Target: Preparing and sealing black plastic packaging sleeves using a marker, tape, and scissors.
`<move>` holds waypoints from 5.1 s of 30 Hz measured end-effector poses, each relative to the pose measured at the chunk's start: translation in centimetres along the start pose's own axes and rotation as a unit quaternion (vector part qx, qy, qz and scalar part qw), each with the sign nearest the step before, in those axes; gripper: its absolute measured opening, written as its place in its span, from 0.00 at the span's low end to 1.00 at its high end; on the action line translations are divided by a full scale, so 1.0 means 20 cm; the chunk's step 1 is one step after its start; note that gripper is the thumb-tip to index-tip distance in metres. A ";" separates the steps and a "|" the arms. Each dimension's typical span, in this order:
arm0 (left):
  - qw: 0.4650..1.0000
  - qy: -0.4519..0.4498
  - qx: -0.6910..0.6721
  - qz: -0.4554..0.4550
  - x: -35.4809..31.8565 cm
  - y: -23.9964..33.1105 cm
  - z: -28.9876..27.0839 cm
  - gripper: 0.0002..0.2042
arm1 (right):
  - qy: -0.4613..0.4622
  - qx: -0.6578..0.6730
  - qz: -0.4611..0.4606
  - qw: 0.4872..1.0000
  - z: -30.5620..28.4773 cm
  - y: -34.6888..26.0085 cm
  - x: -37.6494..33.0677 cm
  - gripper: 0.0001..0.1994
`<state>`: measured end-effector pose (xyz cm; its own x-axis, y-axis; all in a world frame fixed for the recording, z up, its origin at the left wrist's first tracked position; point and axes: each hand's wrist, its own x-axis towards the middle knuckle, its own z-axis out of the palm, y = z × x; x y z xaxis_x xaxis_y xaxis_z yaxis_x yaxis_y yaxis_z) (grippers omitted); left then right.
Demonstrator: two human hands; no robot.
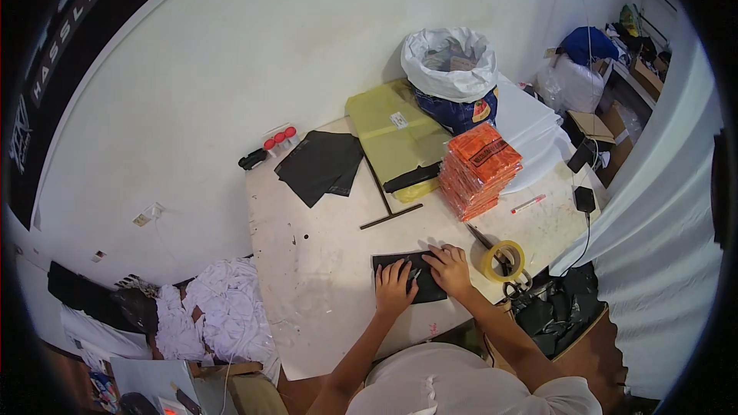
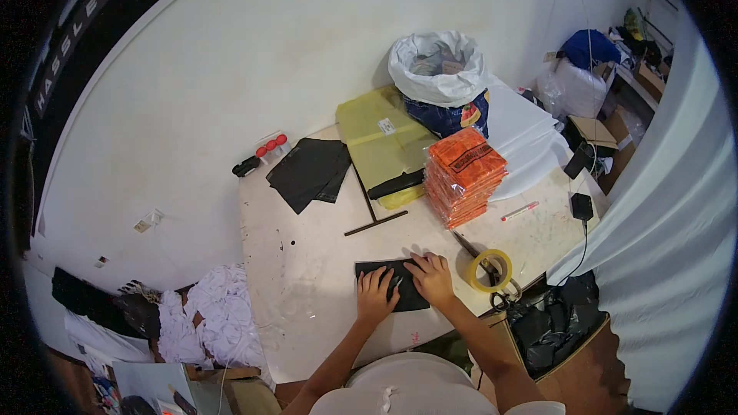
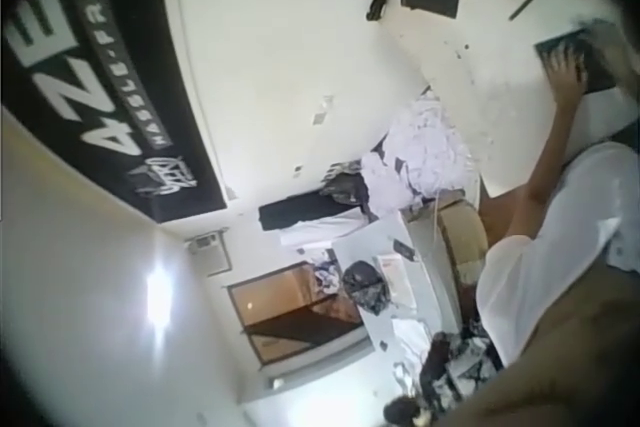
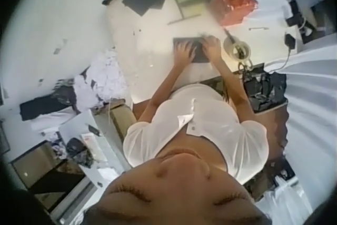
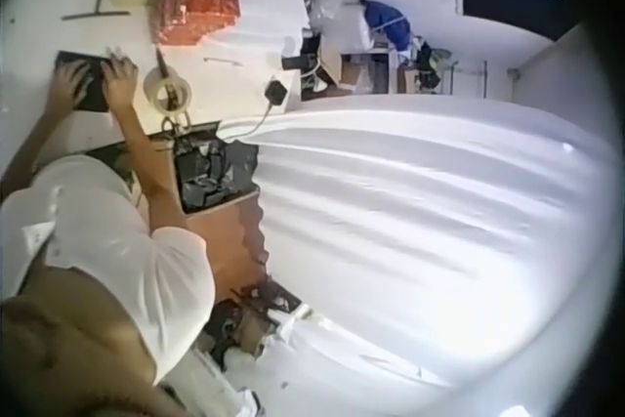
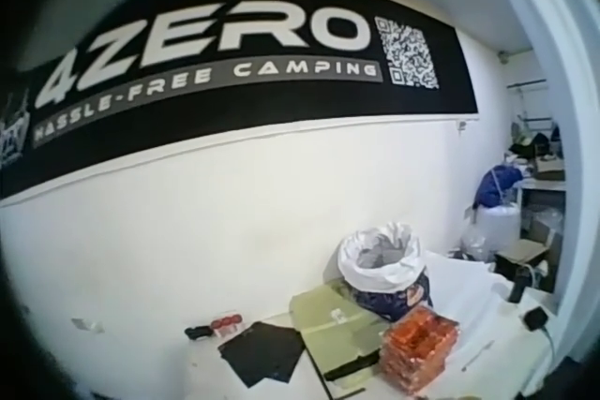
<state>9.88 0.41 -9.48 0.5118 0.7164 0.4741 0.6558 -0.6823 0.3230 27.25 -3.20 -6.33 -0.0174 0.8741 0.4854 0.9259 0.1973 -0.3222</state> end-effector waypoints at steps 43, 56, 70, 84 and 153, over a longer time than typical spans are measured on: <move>0.998 -0.041 0.036 -0.021 -0.02 0.06 -0.01 0.22 | 0.099 0.111 0.070 0.986 0.51 0.13 0.50 0.09; 0.996 0.004 0.068 -0.065 -0.06 -0.03 0.04 0.18 | -0.228 -0.068 0.077 0.968 0.58 0.03 0.67 0.21; 0.996 0.027 0.039 -0.079 -0.06 -0.04 0.06 0.21 | -0.257 0.115 0.148 0.948 0.45 -0.02 0.55 0.18; 0.996 -0.006 0.034 -0.084 -0.06 -0.03 0.05 0.19 | -0.253 0.083 0.081 0.960 0.50 0.00 0.48 0.18; 0.700 -0.372 -0.606 -0.068 0.89 0.56 -0.54 0.21 | -0.023 -0.080 0.259 0.962 -0.55 0.37 -0.68 0.18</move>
<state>20.30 3.99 11.50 0.9334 0.3565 -0.0411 0.0058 0.0993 0.9950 38.46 -18.58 -6.33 0.4494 0.8563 0.2546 0.8605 -0.3383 -0.3809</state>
